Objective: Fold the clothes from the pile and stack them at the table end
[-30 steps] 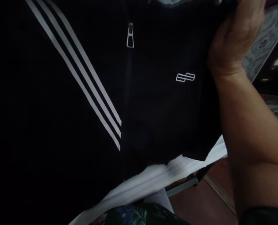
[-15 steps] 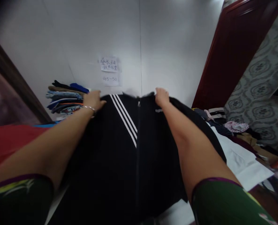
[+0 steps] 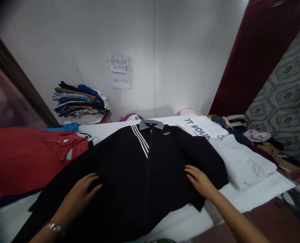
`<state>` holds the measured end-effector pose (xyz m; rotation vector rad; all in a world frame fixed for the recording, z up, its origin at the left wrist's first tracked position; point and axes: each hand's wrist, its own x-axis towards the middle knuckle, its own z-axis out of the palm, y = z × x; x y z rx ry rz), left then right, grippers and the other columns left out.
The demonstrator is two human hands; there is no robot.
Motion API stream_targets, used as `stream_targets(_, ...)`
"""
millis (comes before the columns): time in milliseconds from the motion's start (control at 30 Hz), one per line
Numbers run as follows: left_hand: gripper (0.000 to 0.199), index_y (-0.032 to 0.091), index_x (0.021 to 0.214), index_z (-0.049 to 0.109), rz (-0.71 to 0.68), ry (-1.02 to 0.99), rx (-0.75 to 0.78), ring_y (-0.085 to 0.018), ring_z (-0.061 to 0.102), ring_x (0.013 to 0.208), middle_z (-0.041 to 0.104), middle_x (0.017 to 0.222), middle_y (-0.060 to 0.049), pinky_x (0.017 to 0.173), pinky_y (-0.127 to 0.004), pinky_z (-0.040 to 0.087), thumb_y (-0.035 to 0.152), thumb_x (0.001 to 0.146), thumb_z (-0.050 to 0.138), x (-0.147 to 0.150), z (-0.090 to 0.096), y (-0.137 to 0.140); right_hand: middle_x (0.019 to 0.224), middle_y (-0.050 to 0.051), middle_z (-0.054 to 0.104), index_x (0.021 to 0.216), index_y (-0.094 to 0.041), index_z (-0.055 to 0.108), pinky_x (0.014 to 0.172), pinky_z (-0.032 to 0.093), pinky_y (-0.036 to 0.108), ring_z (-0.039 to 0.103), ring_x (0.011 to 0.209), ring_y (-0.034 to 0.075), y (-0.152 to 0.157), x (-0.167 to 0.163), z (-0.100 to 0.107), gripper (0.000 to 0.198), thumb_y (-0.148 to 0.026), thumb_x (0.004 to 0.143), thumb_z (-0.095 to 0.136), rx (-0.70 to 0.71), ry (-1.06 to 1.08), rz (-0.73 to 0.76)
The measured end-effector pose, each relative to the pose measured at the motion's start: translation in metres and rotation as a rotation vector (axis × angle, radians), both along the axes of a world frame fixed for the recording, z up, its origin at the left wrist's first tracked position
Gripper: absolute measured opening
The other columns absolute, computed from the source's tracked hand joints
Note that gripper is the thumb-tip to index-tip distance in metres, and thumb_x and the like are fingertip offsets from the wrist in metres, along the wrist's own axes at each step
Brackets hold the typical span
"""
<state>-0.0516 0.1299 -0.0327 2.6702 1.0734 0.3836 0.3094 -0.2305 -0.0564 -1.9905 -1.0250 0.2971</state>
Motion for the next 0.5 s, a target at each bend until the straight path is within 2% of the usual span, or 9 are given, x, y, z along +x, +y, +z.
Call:
stream_targets(100, 0.056, 0.029, 0.113, 0.058, 0.185, 0.029, -0.029, -0.027, 0.053, 0.12, 0.059, 0.128, -0.005, 0.105, -0.041, 0.04, 0.063, 0.075, 0.033, -0.035, -0.011, -0.015, 0.12, 0.004, 0.062, 0.102, -0.032, 0.068, 0.11, 0.035, 0.046, 0.053, 0.118, 0.029, -0.044, -0.012, -0.018, 0.029, -0.038, 0.073, 0.069, 0.051, -0.01, -0.287)
stream_targets(167, 0.065, 0.027, 0.118, 0.055, 0.284, 0.072, -0.078, -0.028, 0.055, 0.117, 0.06, 0.126, -0.006, 0.103, -0.042, 0.042, 0.068, 0.074, 0.029, -0.046, -0.011, -0.026, 0.12, 0.006, 0.062, 0.107, -0.031, 0.065, 0.108, 0.037, 0.048, 0.053, 0.118, 0.03, -0.061, -0.016, -0.028, 0.036, -0.045, 0.074, 0.064, 0.019, -0.022, -0.405)
stream_targets(300, 0.08, 0.005, 0.127, 0.05, 0.397, 0.117, -0.172, -0.032, 0.054, 0.118, 0.057, 0.128, -0.019, 0.101, -0.042, 0.041, 0.065, 0.077, 0.032, -0.047, 0.002, -0.036, 0.118, 0.015, 0.062, 0.119, -0.017, 0.059, 0.1, 0.041, 0.05, 0.056, 0.113, 0.033, -0.067, -0.015, -0.04, 0.056, -0.055, 0.079, 0.047, -0.121, -0.124, -0.452)
stream_targets(400, 0.079, 0.006, 0.127, 0.051, 0.448, 0.131, -0.311, -0.034, 0.059, 0.11, 0.062, 0.121, -0.019, 0.094, -0.044, 0.046, 0.066, 0.077, 0.036, -0.042, 0.008, -0.031, 0.106, 0.016, 0.066, 0.114, -0.014, 0.062, 0.094, 0.043, 0.05, 0.06, 0.103, 0.034, -0.056, -0.011, -0.038, 0.056, -0.053, 0.076, 0.049, -0.154, -0.198, -0.441)
stream_targets(500, 0.071, 0.008, 0.114, 0.06, 0.422, 0.08, -0.436, -0.033, 0.063, 0.103, 0.068, 0.108, -0.018, 0.091, -0.041, 0.048, 0.065, 0.075, 0.042, -0.037, 0.008, -0.025, 0.101, 0.013, 0.067, 0.101, -0.017, 0.067, 0.094, 0.043, 0.047, 0.061, 0.1, 0.031, -0.044, -0.007, -0.03, 0.045, -0.045, 0.067, 0.058, -0.043, -0.072, -0.445)
